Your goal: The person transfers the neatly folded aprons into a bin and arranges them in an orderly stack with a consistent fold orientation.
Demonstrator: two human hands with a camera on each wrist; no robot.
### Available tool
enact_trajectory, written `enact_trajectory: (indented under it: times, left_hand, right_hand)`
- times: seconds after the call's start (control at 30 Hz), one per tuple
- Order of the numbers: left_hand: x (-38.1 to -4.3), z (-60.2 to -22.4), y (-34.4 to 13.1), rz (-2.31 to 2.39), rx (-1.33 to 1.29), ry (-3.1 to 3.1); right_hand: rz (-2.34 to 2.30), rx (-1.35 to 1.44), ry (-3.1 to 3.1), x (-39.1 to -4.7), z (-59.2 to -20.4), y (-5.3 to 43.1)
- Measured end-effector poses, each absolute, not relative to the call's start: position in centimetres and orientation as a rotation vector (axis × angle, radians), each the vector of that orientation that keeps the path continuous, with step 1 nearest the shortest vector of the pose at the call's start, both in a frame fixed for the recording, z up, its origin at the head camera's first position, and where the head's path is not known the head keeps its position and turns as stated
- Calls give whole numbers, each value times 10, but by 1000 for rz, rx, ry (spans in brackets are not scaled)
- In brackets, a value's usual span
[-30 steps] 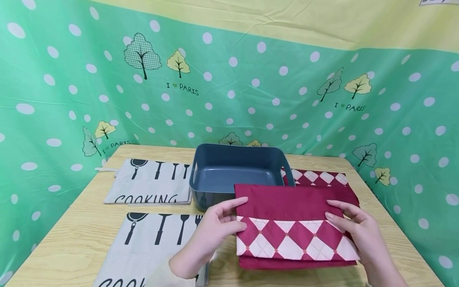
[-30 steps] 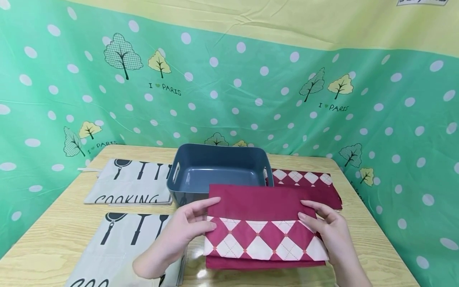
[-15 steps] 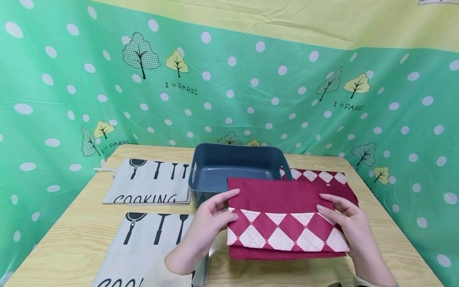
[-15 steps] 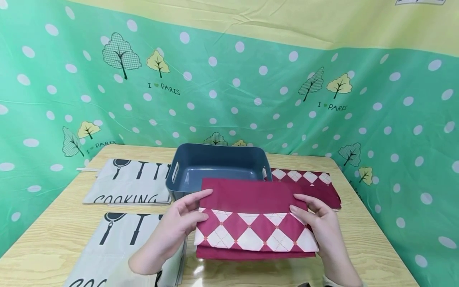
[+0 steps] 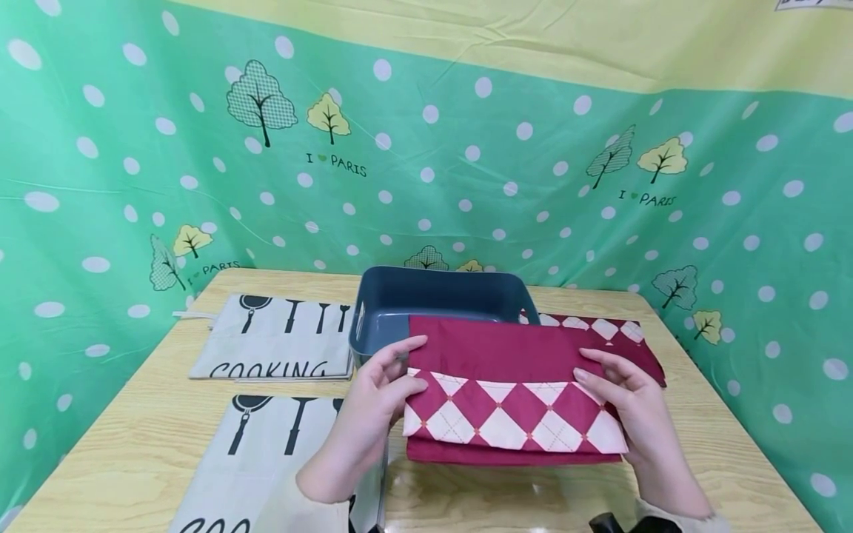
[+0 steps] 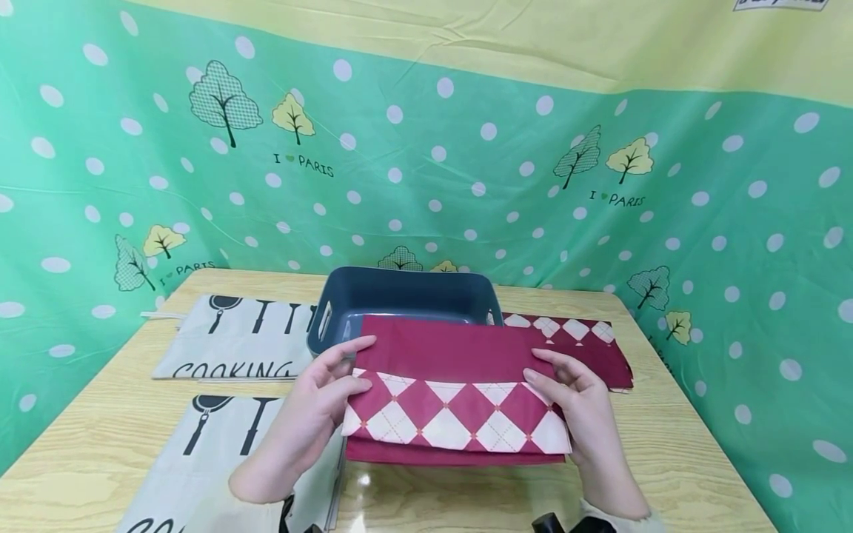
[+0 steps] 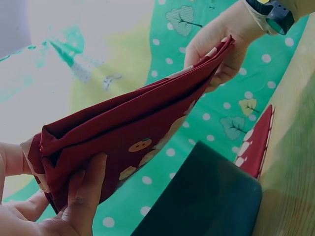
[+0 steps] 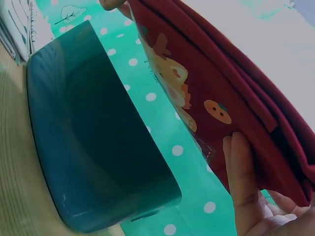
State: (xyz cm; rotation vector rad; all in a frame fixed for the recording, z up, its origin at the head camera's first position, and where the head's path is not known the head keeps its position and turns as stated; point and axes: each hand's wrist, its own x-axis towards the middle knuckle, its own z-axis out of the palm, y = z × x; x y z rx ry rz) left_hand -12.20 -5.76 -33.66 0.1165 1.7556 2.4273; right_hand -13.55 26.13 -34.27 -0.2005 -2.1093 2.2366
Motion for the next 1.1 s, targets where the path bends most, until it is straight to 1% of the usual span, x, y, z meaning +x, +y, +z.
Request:
enact_trajectory:
  times: [0.4, 0.6, 0.83, 1.1]
  left_hand:
    - [-126, -328, -69, 2440, 76, 1810]
    - [-130, -325, -74, 2420, 69, 1849]
    - [-136, -318, -78, 2403, 82, 1877]
    - [-141, -311, -82, 2436, 98, 1846]
  right_hand:
    - [2286, -165, -2128, -144, -330, 250]
    - [2374, -97, -2051, -147, -330, 246]
    - [2460, -141, -1984, -151, -326, 241]
    - [2578, -121, -1887, -153, -324, 238]
